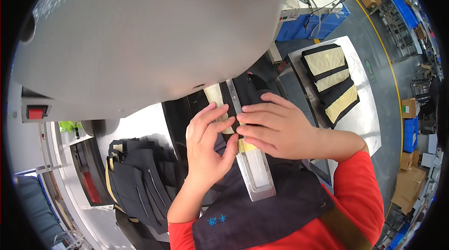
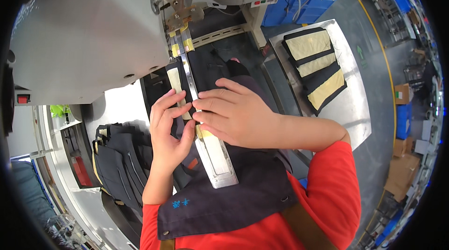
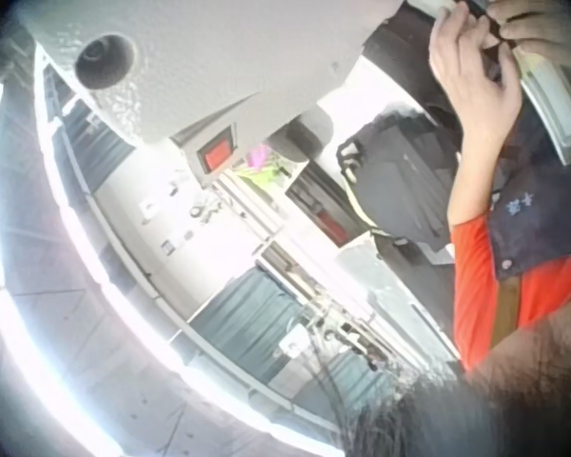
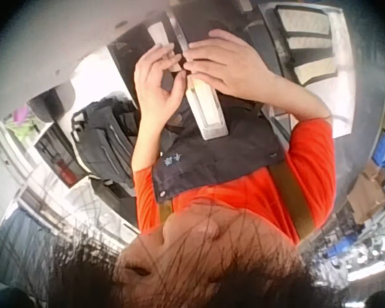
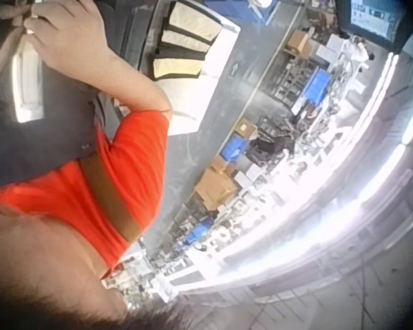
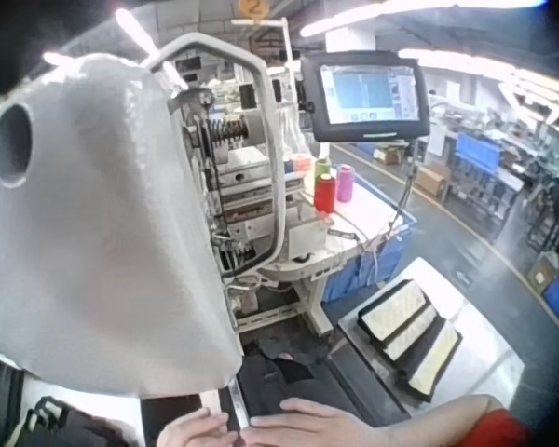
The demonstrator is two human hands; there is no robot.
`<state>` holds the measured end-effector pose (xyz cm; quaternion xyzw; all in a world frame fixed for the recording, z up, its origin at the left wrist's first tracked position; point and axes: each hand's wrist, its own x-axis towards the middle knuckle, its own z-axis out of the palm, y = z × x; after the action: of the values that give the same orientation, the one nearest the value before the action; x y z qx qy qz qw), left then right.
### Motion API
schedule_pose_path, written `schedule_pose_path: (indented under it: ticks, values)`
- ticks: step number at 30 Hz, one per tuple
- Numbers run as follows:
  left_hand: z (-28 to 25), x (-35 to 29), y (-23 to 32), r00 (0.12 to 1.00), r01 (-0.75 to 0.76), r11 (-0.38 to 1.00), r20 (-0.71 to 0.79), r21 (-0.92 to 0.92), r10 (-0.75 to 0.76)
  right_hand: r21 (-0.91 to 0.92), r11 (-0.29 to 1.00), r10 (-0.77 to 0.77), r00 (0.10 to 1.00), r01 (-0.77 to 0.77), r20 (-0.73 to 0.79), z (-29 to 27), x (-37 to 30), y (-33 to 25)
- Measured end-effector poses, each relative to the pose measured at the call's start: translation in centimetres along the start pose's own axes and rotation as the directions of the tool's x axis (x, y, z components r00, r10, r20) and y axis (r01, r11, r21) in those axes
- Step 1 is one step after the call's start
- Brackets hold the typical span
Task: The person assembles and sews leather parts and fabric components using an industrial sewing machine.
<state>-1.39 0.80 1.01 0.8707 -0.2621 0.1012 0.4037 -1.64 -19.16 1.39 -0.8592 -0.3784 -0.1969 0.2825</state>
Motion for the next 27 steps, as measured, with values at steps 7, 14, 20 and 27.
schedule_pose_path:
  ticks: [7, 14, 20, 27]
  values:
    - [-0.3, 0.0, 0.9, 0.998, 0.059, 0.997, 0.025, 0.039, -0.060, -0.021, 1.000, 0.024, 0.999, -0.023, 0.040, -0.7, 0.0, -0.4]
    - [-0.3, 0.0, 1.3, 0.999, -0.010, 0.981, 0.038, 0.192, 0.003, -0.124, 0.991, -0.036, 0.997, 0.044, 0.064, -0.5, -0.4, -0.8]
    - [-0.2, -0.2, 1.3, 1.000, -0.008, 0.985, 0.025, 0.174, 0.004, -0.119, 0.992, -0.032, 0.999, 0.037, 0.044, -0.4, -0.4, -1.0]
    - [0.0, 0.0, 1.0, 1.000, -0.010, 0.987, 0.016, 0.163, 0.008, -0.139, 0.989, -0.043, 0.998, 0.049, 0.046, -0.4, -0.1, -0.6]
